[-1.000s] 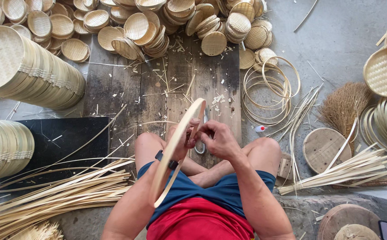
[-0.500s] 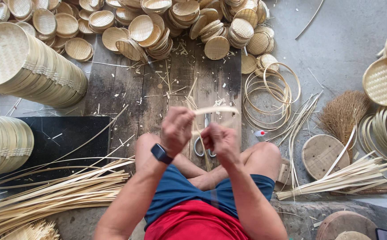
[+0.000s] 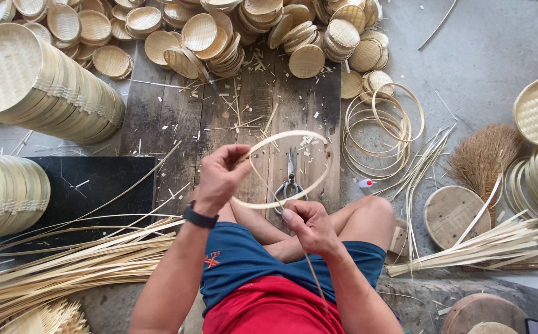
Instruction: The person is assembling circular bamboo hoops by wrapping thin bamboo strips around a frame and trimming the excess with shears.
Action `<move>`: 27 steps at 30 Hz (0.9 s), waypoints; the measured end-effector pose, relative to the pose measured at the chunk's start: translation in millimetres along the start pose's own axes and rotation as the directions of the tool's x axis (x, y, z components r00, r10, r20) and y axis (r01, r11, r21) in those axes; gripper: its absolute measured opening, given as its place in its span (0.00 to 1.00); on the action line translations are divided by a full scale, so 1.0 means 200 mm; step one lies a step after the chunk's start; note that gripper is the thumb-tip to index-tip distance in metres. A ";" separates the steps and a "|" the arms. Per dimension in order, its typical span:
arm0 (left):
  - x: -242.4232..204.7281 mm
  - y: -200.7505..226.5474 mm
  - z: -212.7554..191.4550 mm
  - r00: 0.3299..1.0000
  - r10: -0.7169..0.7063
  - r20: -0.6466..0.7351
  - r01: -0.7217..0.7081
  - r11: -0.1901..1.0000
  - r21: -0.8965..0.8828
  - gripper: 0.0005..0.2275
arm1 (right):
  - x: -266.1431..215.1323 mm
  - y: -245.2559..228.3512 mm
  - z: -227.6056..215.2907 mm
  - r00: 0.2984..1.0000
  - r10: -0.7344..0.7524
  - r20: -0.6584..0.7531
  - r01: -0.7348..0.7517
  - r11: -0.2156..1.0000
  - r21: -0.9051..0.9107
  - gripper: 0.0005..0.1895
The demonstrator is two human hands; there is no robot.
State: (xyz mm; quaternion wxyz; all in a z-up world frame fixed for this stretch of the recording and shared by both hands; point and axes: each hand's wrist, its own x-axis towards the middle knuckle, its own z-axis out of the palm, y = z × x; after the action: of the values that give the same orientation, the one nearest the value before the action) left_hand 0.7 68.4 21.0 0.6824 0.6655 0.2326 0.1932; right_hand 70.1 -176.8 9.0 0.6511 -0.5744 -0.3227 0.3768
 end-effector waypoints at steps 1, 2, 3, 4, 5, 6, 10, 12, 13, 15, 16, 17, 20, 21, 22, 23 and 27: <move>-0.01 0.01 -0.03 0.999 -0.033 -0.002 0.033 0.996 -0.083 0.10 | 0.00 0.01 -0.01 1.000 0.001 0.005 -0.001 1.000 0.013 0.17; -0.01 0.03 -0.05 0.998 -0.064 0.001 0.064 0.984 -0.168 0.09 | 0.00 0.01 0.00 0.999 0.009 -0.040 -0.007 0.999 0.035 0.17; -0.02 0.03 -0.06 0.995 -0.095 0.006 0.093 0.963 -0.251 0.09 | -0.01 0.01 0.02 0.996 0.017 -0.085 -0.012 0.998 0.058 0.18; -0.04 0.02 -0.05 0.998 -0.066 -0.018 0.063 0.987 -0.151 0.08 | -0.03 0.01 0.05 0.992 0.028 -0.126 -0.018 0.996 0.083 0.19; -0.06 0.01 -0.03 0.999 -0.035 -0.039 0.033 0.998 -0.049 0.08 | -0.04 0.00 0.09 0.992 -0.042 -0.122 0.046 0.998 0.031 0.19; -0.09 -0.01 -0.01 0.998 -0.003 -0.055 0.006 0.998 0.057 0.07 | -0.06 -0.01 0.14 0.987 -0.111 -0.118 0.110 0.994 -0.018 0.19; -0.19 -0.07 0.13 0.719 0.675 0.168 -0.674 0.617 0.406 0.07 | -0.06 -0.11 0.11 0.978 -0.003 -0.208 0.139 0.754 0.642 0.18; -0.22 -0.08 0.15 0.669 0.732 0.129 -0.710 0.578 0.403 0.09 | -0.02 -0.14 0.04 0.975 0.121 -0.184 0.134 0.339 0.931 0.17; -0.22 -0.07 0.15 0.666 0.731 0.151 -0.711 0.559 0.427 0.08 | -0.01 -0.15 0.02 0.972 0.089 -0.216 0.169 0.369 0.914 0.18; -0.24 -0.07 0.18 0.672 0.721 0.170 -0.695 0.534 0.481 0.08 | -0.04 -0.14 -0.01 0.966 0.039 -0.256 0.214 0.434 0.875 0.21; -0.21 -0.07 0.19 0.661 0.741 0.117 -0.691 0.542 0.479 0.08 | -0.03 -0.12 0.01 0.964 0.007 -0.264 0.227 0.488 0.843 0.19; -0.17 -0.07 0.21 0.649 0.758 0.063 -0.688 0.549 0.475 0.07 | -0.02 -0.09 0.04 0.963 -0.017 -0.270 0.226 0.599 0.769 0.17; -0.05 -0.09 0.22 0.785 0.602 -0.144 -0.485 0.743 0.461 0.06 | -0.07 0.00 0.18 0.964 -0.057 -0.259 0.170 0.881 0.441 0.11; -0.03 -0.11 0.23 0.838 0.499 -0.222 -0.371 0.818 0.439 0.05 | -0.09 0.01 0.21 0.970 -0.070 -0.234 0.144 0.936 0.321 0.08; -0.01 -0.12 0.21 0.838 0.496 -0.230 -0.378 0.830 0.411 0.05 | -0.08 0.01 0.22 0.973 -0.096 -0.212 0.140 0.969 0.205 0.06; 0.00 -0.13 0.20 0.838 0.492 -0.236 -0.386 0.840 0.382 0.05 | -0.06 0.01 0.20 0.971 -0.124 -0.203 0.149 0.982 0.115 0.04; -0.09 -0.13 0.06 0.895 0.339 -0.289 -0.274 0.931 0.242 0.06 | 0.01 -0.11 0.03 0.919 -0.216 -0.331 0.197 0.976 -0.088 0.04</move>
State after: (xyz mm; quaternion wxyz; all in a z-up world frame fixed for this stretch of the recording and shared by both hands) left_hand -7.5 46.8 -3.2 0.5267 0.7164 0.2516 0.3822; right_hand 68.6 -172.8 30.9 0.7175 -0.6103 -0.2747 0.1931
